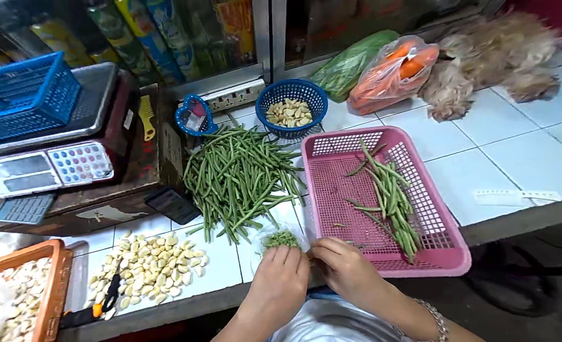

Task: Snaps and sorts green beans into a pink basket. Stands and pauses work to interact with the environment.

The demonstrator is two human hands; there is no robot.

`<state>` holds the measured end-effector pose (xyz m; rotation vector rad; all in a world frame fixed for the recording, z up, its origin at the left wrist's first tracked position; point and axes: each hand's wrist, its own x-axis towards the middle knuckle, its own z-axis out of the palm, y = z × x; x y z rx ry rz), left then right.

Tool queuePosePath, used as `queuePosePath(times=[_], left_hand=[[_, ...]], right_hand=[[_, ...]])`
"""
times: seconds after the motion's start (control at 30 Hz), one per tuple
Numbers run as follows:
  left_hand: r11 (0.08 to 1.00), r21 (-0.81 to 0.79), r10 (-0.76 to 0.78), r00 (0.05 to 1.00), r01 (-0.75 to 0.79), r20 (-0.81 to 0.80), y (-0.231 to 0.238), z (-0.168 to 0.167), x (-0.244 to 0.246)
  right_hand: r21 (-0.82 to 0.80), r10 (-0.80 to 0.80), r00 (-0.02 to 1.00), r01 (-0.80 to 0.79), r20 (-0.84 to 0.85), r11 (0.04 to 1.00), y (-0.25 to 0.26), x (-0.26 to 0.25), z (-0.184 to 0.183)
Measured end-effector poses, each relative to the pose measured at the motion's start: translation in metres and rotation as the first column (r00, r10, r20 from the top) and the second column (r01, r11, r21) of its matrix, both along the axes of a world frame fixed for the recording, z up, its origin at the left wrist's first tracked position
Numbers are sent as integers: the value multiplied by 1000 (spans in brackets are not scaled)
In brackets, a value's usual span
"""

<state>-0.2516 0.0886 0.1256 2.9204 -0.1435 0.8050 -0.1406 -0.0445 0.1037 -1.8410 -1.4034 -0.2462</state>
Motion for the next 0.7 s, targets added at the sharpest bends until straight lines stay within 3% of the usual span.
queuePosePath(times=[0.1,0.17,0.23,0.27,0.33,0.43,0.5,0.57,0.6,0.63,0.7], left_hand=[[923,-384,40,983,32,178,-17,-18,9],[758,-646,102,963,87,250,-36,-29,11],[620,-774,170,940,131,296,-55,-36,15],[598,-791,199,931,131,305,-61,-40,16],[650,-757,265,915,63,304,-67,-50,16],[758,-602,454,866,-252,209,-57,-78,1],[650,-555,583,809,-520,-76,-49,-94,-13],[394,-612,511,716,-686,-475,-47,-91,-16],[320,-639,466,704,-699,-536,-49,-87,-13],[309,-681,445,734,-664,-513,-54,-83,-8],[352,-791,385,848,-500,-365,-68,-71,4]], right_hand=[[100,138,951,-114,-278,988,-18,16,4],[218,249,846,-162,-471,962,-23,20,0],[322,346,695,-172,-630,931,-26,21,-6],[361,382,620,-166,-685,918,-27,22,-8],[416,424,506,-137,-751,899,-28,28,-11],[456,404,445,10,-799,890,-30,61,-9],[471,391,403,118,-827,874,-31,85,-6],[466,392,347,162,-852,870,-30,98,-5],[457,389,334,156,-859,876,-30,99,-5],[452,391,318,148,-864,879,-29,98,-7],[445,398,268,146,-877,884,-28,91,-11]])
